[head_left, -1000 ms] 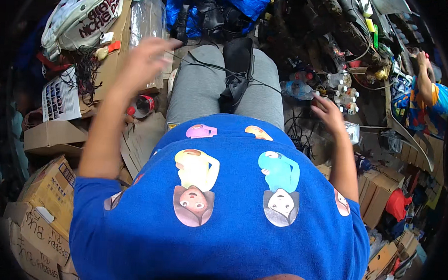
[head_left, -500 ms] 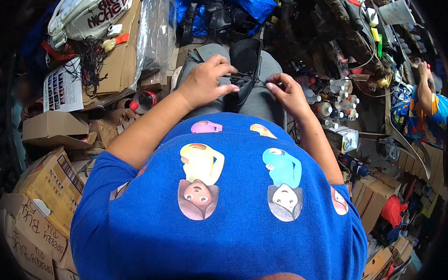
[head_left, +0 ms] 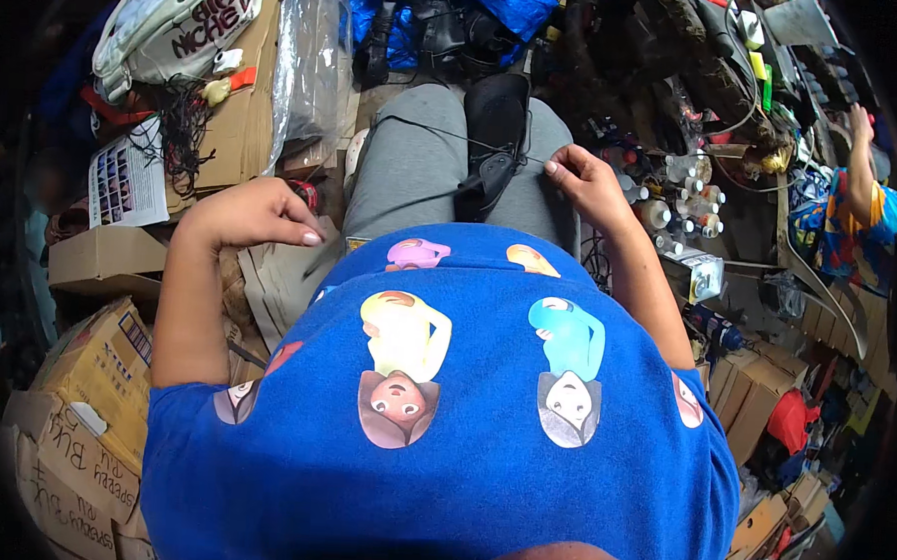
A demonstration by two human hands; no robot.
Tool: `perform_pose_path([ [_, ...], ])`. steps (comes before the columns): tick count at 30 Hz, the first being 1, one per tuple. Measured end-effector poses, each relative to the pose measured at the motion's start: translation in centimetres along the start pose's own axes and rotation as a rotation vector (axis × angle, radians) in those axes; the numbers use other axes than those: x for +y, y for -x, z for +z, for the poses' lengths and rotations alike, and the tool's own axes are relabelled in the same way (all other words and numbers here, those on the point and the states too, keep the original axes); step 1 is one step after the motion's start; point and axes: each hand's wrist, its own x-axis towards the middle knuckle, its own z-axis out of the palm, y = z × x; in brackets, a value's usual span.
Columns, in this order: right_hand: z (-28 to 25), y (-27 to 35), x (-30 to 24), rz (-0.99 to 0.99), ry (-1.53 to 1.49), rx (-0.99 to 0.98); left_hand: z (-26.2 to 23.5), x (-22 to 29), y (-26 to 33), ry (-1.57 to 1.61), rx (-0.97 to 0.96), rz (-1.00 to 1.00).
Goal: Lace up a black shoe.
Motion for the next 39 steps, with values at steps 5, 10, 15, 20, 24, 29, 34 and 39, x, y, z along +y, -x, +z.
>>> perform_pose_path([
  [5,0.4,-1.0,-0.3,0.029,0.066,-0.015,1.4,1.0,-5.3,-0.250,0.749,0.274],
  [10,0.8,-1.5,0.2,0.032,0.216,0.075,3.5,5.1,-15.1,-0.263,0.995,0.869],
  [15,-1.6,-0.9,3.3,-0.015,0.158,0.196,0.7,2.8,-13.8,-0.113,0.738,0.453],
  [20,-8.4,1.3,9.1,0.060,0.216,0.414,-4.3,-4.8,-4.1,0.056,1.079,0.155],
  [24,-10.8,1.9,13.1,0.217,0.044,0.370,-5.6,-6.7,-0.5,-0.048,1.171,0.042],
  [29,-10.6,1.5,13.3,0.269,-0.074,0.394,-3.7,0.4,-5.4,-0.361,1.429,0.279],
  [34,-8.4,0.9,8.4,0.103,0.317,0.381,1.6,9.5,-15.4,-0.351,0.787,0.736],
  [39,-4.1,-0.2,2.9,-0.160,0.082,0.215,0.4,12.5,-20.4,-0.335,0.478,0.583],
])
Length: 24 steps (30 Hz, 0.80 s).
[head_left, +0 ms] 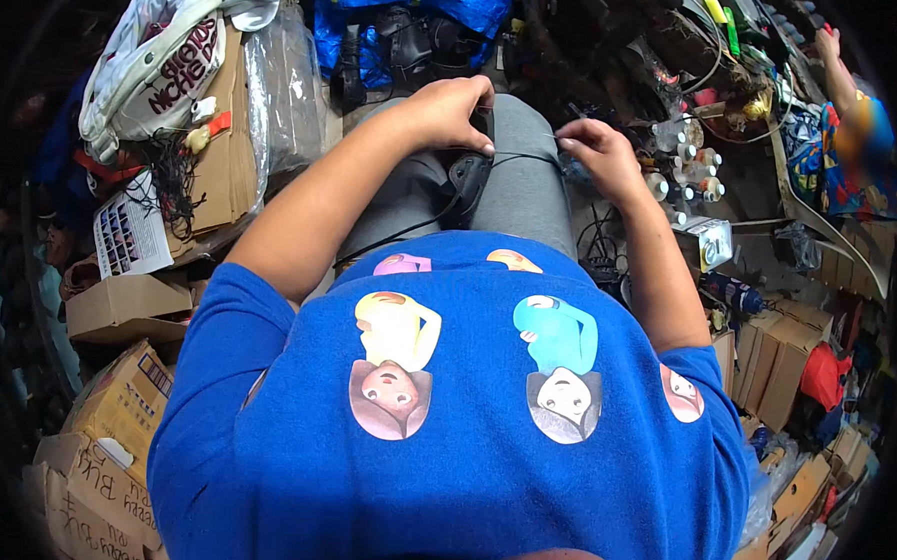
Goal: Lace up a black shoe.
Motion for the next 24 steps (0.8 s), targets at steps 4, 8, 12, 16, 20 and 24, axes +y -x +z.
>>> perform_pose_path([
  [4,2.1,-1.0,-2.6,-0.126,-0.060,-0.069,0.1,-1.1,-0.3,0.048,-0.051,-0.012],
  [8,2.6,-1.7,-3.6,-0.165,0.121,-0.149,0.4,-1.7,0.1,0.168,-0.086,-0.042],
  [12,3.2,-2.3,-3.9,-0.146,0.110,-0.223,-0.2,-2.1,0.1,0.242,-0.299,-0.015],
  [16,3.4,-2.3,-4.2,-0.211,0.099,-0.234,-0.4,-2.5,0.1,0.436,-0.357,0.040],
  [20,3.4,-2.3,-4.5,-0.311,0.211,-0.232,-0.1,-2.7,0.2,0.521,-0.385,-0.008],
  [24,3.7,-2.4,-4.7,-0.326,0.227,-0.229,0.4,-2.9,0.5,0.626,-0.360,-0.018],
])
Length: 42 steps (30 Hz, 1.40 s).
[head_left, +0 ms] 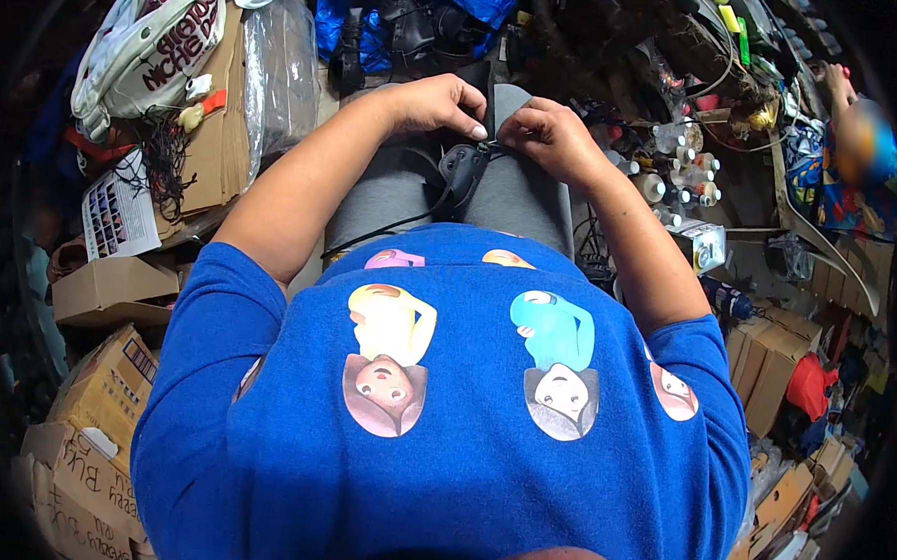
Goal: Lace up a black shoe.
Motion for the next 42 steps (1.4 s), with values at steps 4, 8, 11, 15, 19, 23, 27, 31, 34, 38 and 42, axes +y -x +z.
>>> perform_pose_path([
  [4,0.5,0.2,-0.1,0.009,0.033,0.005,0.3,-0.7,0.2,0.120,0.020,0.028],
  [8,0.9,0.8,-0.2,-0.098,0.190,0.096,-0.1,-1.1,0.2,0.097,0.016,-0.033],
  [11,1.0,1.4,-0.5,-0.137,0.242,0.124,-0.5,-1.2,0.1,0.043,-0.021,0.016],
  [15,1.0,1.8,-0.9,-0.184,0.327,0.133,-0.9,-0.9,0.0,-0.151,-0.117,0.002],
  [19,0.9,2.1,-1.4,-0.219,0.355,0.073,-0.9,-1.0,0.0,-0.157,-0.153,-0.002],
  [23,0.5,1.7,-2.3,-0.203,0.392,0.001,-1.0,-1.1,-0.1,-0.215,-0.154,-0.012],
  [27,0.0,1.1,-3.9,-0.172,0.551,-0.109,-1.0,-0.2,0.0,-0.306,-0.187,0.034],
  [31,-0.4,0.1,-4.8,-0.222,0.629,-0.168,-0.6,1.0,0.0,-0.667,-0.102,0.078],
  [34,0.1,-0.8,-4.9,-0.290,0.716,-0.185,-0.1,1.5,-0.8,-0.596,0.039,-0.011],
  [38,1.6,-1.0,-4.3,-0.174,0.647,-0.122,0.0,1.2,-1.4,-0.731,0.148,0.076],
  [42,1.6,-0.6,-2.5,-0.030,0.366,-0.073,0.6,0.7,0.4,-0.731,0.459,0.201],
])
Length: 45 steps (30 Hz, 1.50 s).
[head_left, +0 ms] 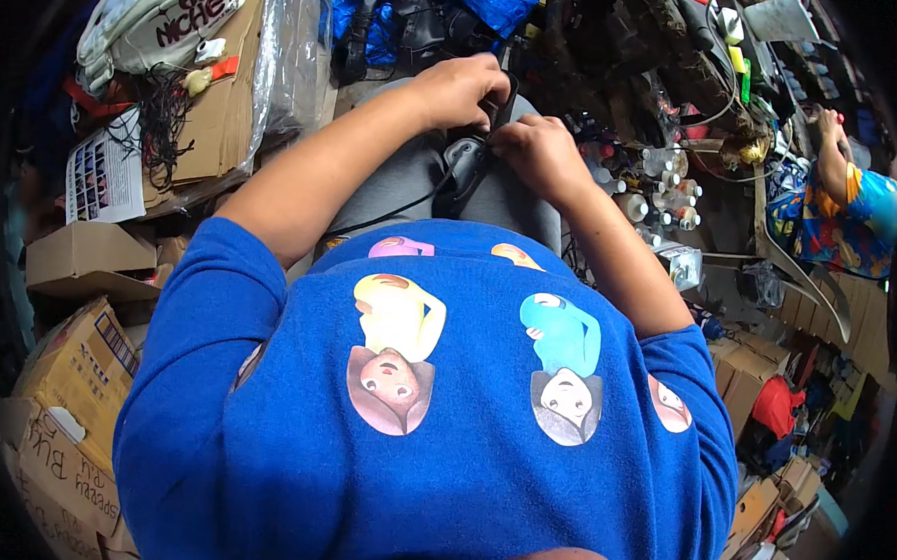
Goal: Lace up a black shoe.
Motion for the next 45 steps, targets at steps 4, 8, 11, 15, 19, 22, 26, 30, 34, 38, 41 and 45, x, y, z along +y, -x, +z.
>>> perform_pose_path([
  [4,-0.6,1.1,2.4,0.386,-0.782,-0.034,-0.8,0.1,4.2,-0.062,0.245,-0.015],
  [8,0.1,2.1,3.0,0.249,-0.579,-0.063,-0.3,-0.6,7.7,-0.156,-0.054,-0.144],
  [11,1.0,2.8,3.6,0.103,-0.339,-0.021,-0.4,-1.7,8.3,-0.052,-0.011,-0.085],
  [15,1.7,2.9,6.6,0.272,-0.218,0.344,-4.1,-3.2,10.6,0.274,-0.056,-0.372],
  [19,2.6,2.5,9.3,0.735,-1.693,0.824,-7.1,-3.8,12.1,0.193,-0.375,-0.658],
  [22,3.1,2.2,9.4,0.545,-2.309,0.717,-5.6,-3.2,10.3,0.721,0.127,-0.700],
  [26,2.5,3.5,8.4,0.464,-2.428,0.450,-2.5,-2.9,7.6,1.972,0.670,-0.514],
  [30,2.9,6.0,8.3,0.622,-2.006,0.452,-1.3,-4.5,7.4,1.967,0.828,-0.859],
  [34,4.1,8.2,10.7,0.528,-1.995,0.315,-1.9,-6.8,7.7,1.658,0.649,-0.836],
  [38,2.9,12.4,13.8,0.834,-1.148,0.089,-4.7,-7.3,11.6,0.285,0.196,-0.901],
  [41,0.8,12.4,13.8,0.920,-0.631,0.116,-3.9,-4.3,14.2,-0.028,0.545,-0.532],
  [45,-1.7,4.0,9.9,0.392,-0.660,0.136,-1.2,1.2,11.1,-0.233,0.646,-0.319],
])
